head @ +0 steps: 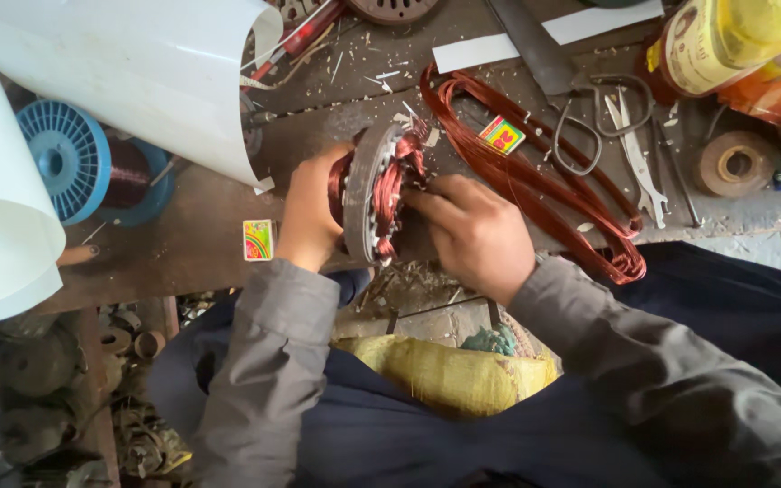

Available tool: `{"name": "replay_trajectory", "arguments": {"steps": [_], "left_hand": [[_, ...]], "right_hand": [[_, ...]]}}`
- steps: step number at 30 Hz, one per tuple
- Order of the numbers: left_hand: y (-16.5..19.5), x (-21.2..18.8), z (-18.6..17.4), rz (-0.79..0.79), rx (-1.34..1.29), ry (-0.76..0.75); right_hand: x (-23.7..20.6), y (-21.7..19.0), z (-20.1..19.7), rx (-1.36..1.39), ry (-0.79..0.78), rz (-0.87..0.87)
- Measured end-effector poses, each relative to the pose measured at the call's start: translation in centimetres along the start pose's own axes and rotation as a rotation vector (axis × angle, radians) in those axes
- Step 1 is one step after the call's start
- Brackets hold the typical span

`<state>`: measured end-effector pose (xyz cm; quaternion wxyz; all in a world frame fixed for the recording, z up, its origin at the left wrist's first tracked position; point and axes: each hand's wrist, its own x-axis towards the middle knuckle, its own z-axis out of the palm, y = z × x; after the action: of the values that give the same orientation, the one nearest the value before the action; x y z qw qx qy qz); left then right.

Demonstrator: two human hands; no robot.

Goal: The person winds copper wire into the slots of a motor stator by hand. They insert a white insulating strip into a slot and continue winding the copper wire around the stator core.

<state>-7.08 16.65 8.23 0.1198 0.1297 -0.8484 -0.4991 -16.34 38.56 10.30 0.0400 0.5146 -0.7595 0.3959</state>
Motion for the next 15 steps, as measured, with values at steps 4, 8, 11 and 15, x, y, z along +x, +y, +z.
{"name": "replay_trajectory", "arguments": {"steps": [4,8,11,15], "left_hand": [[0.8,-0.1,0.3,0.146,0.108,0.086],[1.7,-0.3,0.4,0.101,0.063,0.097],[2.1,-0.5,0.5,0.034,0.032,0.085],[1.8,-0.6,0.4,0.042,-0.043,0.060]], "right_hand": [[0.5,0.2,-0.2,0.220,0.024,0.377],[1.3,0.7,0.6,0.181,-0.012,0.364],[1.3,0.8,0.9,0.196,-0.032,0.375],[1.0,0.6,1.3,0.201,-0.041,0.366]]}}
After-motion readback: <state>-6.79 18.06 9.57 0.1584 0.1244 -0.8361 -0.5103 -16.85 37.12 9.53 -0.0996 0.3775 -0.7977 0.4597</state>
